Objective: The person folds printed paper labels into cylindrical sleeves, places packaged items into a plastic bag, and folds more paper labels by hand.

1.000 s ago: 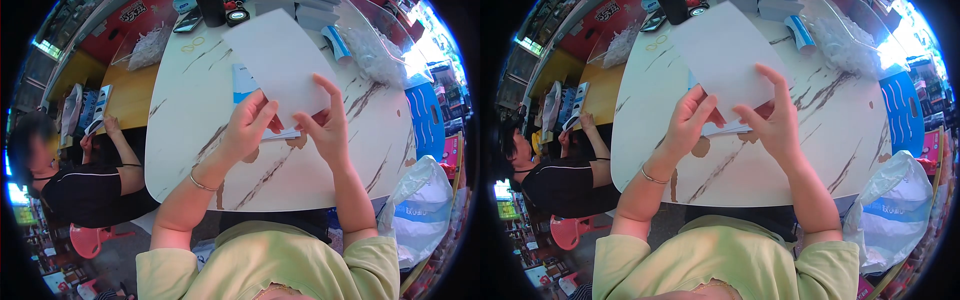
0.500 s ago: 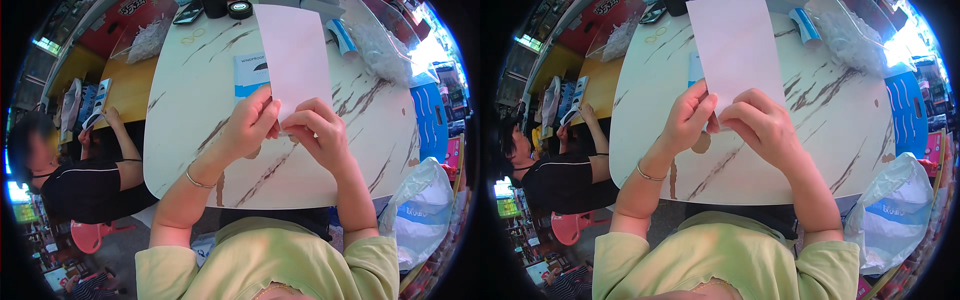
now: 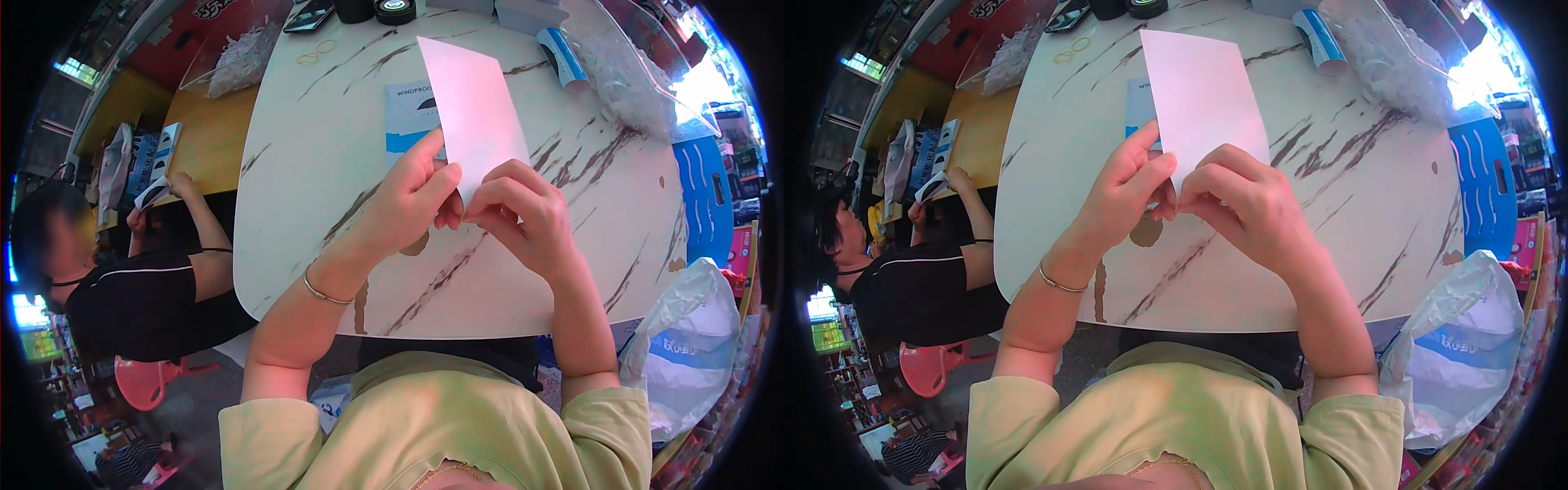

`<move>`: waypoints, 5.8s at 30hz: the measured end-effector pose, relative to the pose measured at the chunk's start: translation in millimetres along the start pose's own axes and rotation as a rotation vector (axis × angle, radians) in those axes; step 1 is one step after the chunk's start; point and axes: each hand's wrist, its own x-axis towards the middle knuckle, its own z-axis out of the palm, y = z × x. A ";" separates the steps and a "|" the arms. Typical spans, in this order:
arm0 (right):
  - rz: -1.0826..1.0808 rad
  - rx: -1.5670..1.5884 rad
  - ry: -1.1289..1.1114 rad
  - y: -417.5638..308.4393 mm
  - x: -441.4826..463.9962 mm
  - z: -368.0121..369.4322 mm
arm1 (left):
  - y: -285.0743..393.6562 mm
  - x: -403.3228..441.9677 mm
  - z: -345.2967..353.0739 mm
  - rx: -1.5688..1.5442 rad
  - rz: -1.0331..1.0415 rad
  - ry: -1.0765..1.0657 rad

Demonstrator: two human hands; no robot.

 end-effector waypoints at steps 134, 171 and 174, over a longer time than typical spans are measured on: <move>0.349 0.498 0.258 4.9 8.1 -11.4 | 7.1 5.6 -37.8 0.493 0.454 -0.082; 0.454 0.544 0.501 22.6 6.5 -13.1 | -5.0 5.8 -21.3 0.245 0.394 0.120; 0.464 0.535 0.499 21.7 6.6 -13.2 | -5.0 5.9 -18.8 0.249 0.415 0.116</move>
